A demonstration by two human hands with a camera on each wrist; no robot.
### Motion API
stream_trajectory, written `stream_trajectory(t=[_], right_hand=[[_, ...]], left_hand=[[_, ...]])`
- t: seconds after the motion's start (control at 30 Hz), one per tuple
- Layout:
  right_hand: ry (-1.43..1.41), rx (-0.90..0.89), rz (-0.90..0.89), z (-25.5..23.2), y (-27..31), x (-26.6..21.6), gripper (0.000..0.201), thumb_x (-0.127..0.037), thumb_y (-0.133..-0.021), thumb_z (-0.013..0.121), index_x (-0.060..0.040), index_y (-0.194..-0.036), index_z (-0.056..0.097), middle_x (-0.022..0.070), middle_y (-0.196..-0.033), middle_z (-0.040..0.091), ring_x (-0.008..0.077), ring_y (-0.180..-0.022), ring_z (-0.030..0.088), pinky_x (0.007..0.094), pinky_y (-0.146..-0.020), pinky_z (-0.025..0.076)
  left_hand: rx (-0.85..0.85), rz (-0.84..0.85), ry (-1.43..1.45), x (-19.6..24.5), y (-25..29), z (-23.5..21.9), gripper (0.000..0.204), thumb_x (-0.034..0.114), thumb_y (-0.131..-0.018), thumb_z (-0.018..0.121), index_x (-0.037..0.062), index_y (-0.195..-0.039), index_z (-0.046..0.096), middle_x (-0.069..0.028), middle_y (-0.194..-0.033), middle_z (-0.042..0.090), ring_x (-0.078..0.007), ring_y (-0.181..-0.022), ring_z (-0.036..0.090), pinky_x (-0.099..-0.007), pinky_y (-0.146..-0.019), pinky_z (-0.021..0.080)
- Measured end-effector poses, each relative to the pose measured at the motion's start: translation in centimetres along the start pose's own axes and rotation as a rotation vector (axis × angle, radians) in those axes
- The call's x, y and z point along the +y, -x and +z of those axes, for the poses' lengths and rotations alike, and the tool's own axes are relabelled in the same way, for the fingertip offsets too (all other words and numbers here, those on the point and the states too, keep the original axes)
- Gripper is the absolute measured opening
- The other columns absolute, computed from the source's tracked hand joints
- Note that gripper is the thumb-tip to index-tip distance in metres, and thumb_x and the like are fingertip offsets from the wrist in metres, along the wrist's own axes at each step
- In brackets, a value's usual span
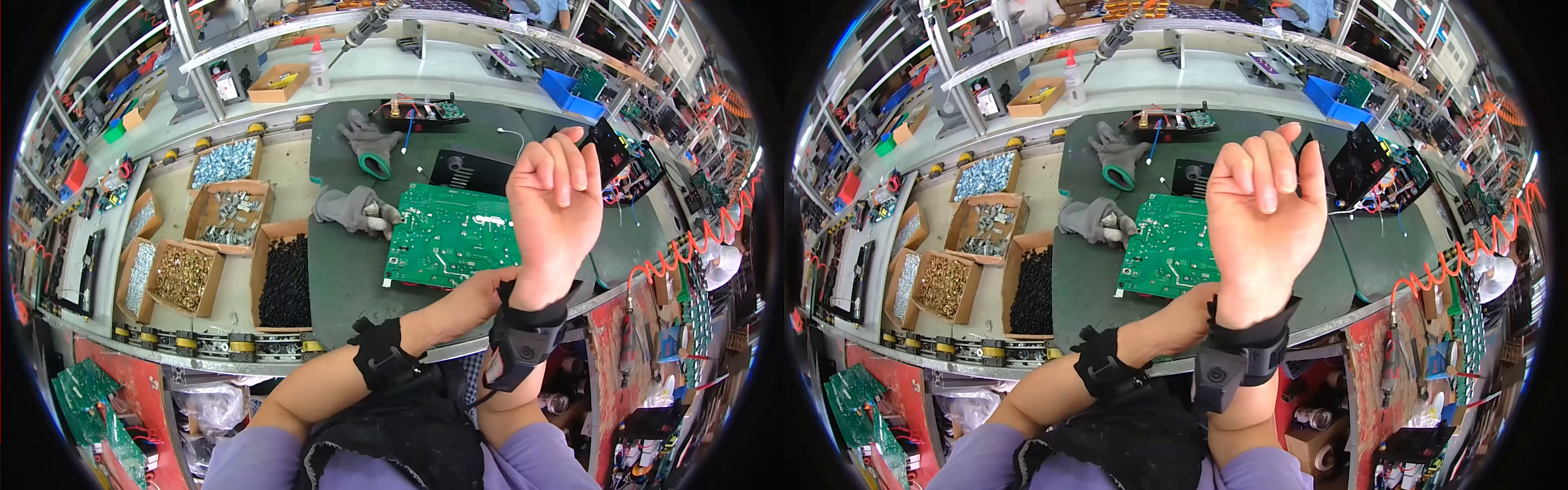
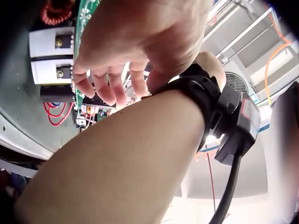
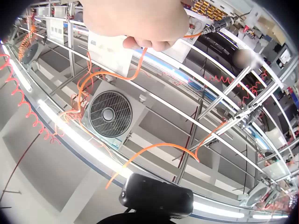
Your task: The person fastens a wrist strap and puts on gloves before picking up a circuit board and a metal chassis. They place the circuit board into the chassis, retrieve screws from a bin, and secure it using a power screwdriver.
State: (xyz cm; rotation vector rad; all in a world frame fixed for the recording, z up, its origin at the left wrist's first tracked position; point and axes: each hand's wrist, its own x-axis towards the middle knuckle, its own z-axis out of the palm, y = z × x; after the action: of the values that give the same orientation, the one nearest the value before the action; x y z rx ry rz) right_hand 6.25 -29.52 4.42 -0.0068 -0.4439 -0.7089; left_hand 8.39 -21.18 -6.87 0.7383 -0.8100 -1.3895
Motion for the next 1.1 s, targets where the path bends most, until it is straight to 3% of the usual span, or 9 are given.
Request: stream_trajectory(t=[0.1, 0.23, 0.37, 0.53, 0.63, 0.7, 0.77, 0.83, 1.1], right_hand=[[0.138, -0.009, -0.154, -0.9, -1.0, -0.8, 0.023, -0.02, -0.097, 0.046, 0.0001, -0.093, 0.055, 0.0001, -0.058, 0.035, 0.0108, -0.047, 0.029, 0.0276, -0.054, 0.027], [0.871, 0.18, -0.72, -4.1, -3.9, -3.4, 0.022, -0.024, -0.098, 0.046, -0.0034, -0.092, 0.054, 0.0007, -0.055, 0.043, 0.0089, -0.047, 0.031, 0.0249, -0.05, 0.026], [1.296, 0.246, -1.063, -6.2, -4.6, -3.5, 0.018, -0.02, -0.099, 0.047, -0.0035, -0.094, 0.053, -0.0011, -0.057, 0.047, 0.0042, -0.049, 0.036, 0.0212, -0.046, 0.025], [1.709, 0.119, -1.096, -7.0, -3.6, -1.1, 0.006, -0.008, -0.094, 0.054, -0.0039, -0.09, 0.057, 0.0023, -0.065, 0.054, 0.0084, -0.052, 0.049, 0.0231, -0.048, 0.035], [2.511, -0.5, -1.293, -7.1, -3.6, -0.7, 0.007, -0.006, -0.082, 0.063, -0.0085, -0.087, 0.059, 0.0067, -0.069, 0.059, 0.0231, -0.055, 0.057, 0.0309, -0.054, 0.042], [2.639, -0.485, -1.067, -8.2, -3.9, -0.4, 0.008, -0.008, -0.08, 0.064, -0.0107, -0.086, 0.06, 0.0044, -0.066, 0.058, 0.0237, -0.057, 0.057, 0.033, -0.056, 0.043], [2.573, -0.467, -1.115, -8.4, -4.3, -0.4, 0.003, -0.01, -0.085, 0.062, -0.0086, -0.085, 0.059, 0.0027, -0.062, 0.056, 0.0179, -0.053, 0.055, 0.0306, -0.053, 0.04], [1.842, 0.198, -0.642, -8.2, -4.4, 0.0, 0.007, -0.012, -0.09, 0.059, -0.0055, -0.089, 0.058, 0.0004, -0.061, 0.055, 0.0094, -0.051, 0.05, 0.027, -0.049, 0.037], [0.578, 0.348, -0.232, -8.6, -3.4, -4.3, 0.013, -0.018, -0.096, 0.049, -0.0061, -0.1, 0.054, -0.001, -0.059, 0.041, 0.0092, -0.048, 0.03, 0.0251, -0.05, 0.025]], left_hand=[[0.038, 0.049, -0.077, -0.5, 0.1, 0.1, 0.026, 0.003, -0.091, 0.055, 0.0042, -0.117, 0.053, 0.0006, -0.1, 0.058, -0.0068, -0.093, 0.05, -0.0255, -0.083, 0.041], [0.285, 0.254, -0.186, -0.3, 2.8, -0.8, 0.047, 0.041, -0.104, 0.031, 0.0014, -0.122, 0.048, -0.0045, -0.105, 0.058, -0.0074, -0.097, 0.053, -0.0254, -0.084, 0.043], [0.415, 0.38, -0.419, -1.1, 3.7, 0.8, 0.052, 0.036, -0.091, 0.06, -0.002, -0.124, 0.044, -0.0096, -0.1, 0.062, -0.0137, -0.089, 0.059, -0.0276, -0.079, 0.047], [0.566, 0.167, -0.535, 0.2, 3.7, 1.1, 0.063, 0.03, -0.078, 0.076, -0.0062, -0.117, 0.042, -0.0168, -0.086, 0.067, -0.0249, -0.077, 0.068, -0.0354, -0.069, 0.052], [0.573, -0.024, -0.534, 0.6, 4.0, 1.4, 0.061, 0.031, -0.078, 0.076, -0.0056, -0.113, 0.042, -0.018, -0.086, 0.067, -0.024, -0.076, 0.068, -0.0357, -0.068, 0.052], [0.587, -0.022, -0.53, -0.7, 4.3, 1.7, 0.06, 0.032, -0.078, 0.076, -0.0045, -0.112, 0.043, -0.0167, -0.085, 0.066, -0.0232, -0.074, 0.067, -0.0353, -0.067, 0.052], [0.61, -0.011, -0.527, -0.8, 4.4, 1.7, 0.058, 0.032, -0.078, 0.076, -0.0035, -0.111, 0.043, -0.0153, -0.083, 0.065, -0.0223, -0.072, 0.066, -0.035, -0.065, 0.052], [0.522, -0.124, -0.406, -0.1, 4.6, 1.4, 0.057, 0.033, -0.081, 0.074, -0.0017, -0.113, 0.043, -0.0103, -0.079, 0.062, -0.0181, -0.07, 0.063, -0.0336, -0.062, 0.051], [0.236, 0.187, -0.056, -1.3, 3.6, -1.7, 0.047, 0.032, -0.093, 0.061, 0.0015, -0.124, 0.044, -0.0045, -0.109, 0.055, -0.0108, -0.09, 0.054, -0.0261, -0.081, 0.044]])
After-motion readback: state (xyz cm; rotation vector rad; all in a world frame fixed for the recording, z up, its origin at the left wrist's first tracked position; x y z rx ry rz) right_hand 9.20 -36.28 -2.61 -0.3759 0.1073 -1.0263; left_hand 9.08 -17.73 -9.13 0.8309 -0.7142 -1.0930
